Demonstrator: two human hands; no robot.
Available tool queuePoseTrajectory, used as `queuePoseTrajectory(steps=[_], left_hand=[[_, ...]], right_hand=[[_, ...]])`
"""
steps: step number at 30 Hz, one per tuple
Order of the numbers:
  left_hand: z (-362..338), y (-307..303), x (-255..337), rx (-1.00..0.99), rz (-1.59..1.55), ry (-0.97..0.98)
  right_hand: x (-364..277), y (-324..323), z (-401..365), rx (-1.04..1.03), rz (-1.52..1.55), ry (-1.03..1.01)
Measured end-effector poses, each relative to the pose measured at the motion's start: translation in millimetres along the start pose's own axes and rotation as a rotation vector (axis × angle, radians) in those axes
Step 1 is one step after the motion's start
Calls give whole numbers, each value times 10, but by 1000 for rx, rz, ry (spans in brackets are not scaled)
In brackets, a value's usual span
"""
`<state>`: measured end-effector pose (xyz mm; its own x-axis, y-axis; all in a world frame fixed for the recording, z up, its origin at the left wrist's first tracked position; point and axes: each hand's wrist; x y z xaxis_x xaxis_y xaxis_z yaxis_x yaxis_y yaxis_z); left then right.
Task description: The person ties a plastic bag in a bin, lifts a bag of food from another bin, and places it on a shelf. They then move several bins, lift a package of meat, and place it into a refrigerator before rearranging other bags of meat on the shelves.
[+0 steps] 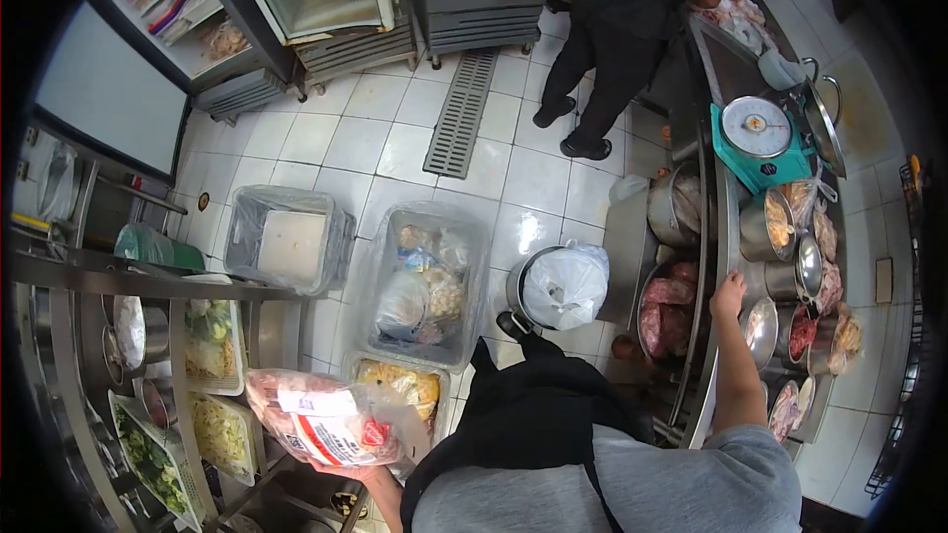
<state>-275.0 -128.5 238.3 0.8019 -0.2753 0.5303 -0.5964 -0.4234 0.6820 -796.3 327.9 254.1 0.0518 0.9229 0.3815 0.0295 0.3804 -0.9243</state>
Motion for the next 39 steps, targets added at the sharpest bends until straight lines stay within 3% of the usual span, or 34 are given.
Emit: queuePoseTrajectory(steps=[11, 15, 16, 28, 39], left_hand=[[88, -92, 61, 11, 20, -40], [235, -152, -68, -28, 140, 38], [283, -149, -81, 57, 51, 13], [136, 242, -146, 35, 80, -42], [379, 23, -226, -2, 20, -43]], right_hand=[[12, 51, 9, 46, -21, -33], [4, 52, -18, 65, 10, -27], [12, 37, -27, 65, 10, -30], [34, 77, 2, 43, 5, -25], [41, 85, -74, 85, -5, -42]])
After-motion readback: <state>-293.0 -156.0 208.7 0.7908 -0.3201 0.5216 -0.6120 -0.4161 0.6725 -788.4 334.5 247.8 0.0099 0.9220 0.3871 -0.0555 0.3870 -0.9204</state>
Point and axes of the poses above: each hand's wrist, its own z-axis towards the middle knuckle, its own y-axis out of the palm, x = y × z, and after that the axes turned 3 degrees about -z, right-handed
